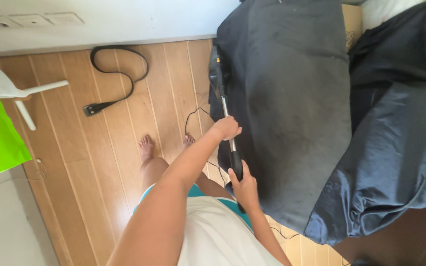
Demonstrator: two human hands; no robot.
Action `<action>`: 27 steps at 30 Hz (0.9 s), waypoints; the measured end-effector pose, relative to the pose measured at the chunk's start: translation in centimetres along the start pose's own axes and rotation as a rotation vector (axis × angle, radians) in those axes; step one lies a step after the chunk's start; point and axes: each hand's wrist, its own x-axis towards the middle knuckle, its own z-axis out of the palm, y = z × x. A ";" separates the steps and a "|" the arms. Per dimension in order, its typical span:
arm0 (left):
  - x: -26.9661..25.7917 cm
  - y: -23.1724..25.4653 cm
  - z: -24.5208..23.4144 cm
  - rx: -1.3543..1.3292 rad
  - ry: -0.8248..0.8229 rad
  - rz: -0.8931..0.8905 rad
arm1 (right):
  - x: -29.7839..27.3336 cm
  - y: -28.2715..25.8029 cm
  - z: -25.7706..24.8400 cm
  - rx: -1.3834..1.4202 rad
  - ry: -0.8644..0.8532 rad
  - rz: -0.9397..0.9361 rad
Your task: The person vacuums a wooden floor in a cluttered room, moving the vacuum cleaner head across various sections of the floor and around objects.
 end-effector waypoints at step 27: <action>-11.1 5.3 -0.2 0.101 0.401 0.196 | -5.3 -0.1 -6.8 -0.115 -0.137 -0.161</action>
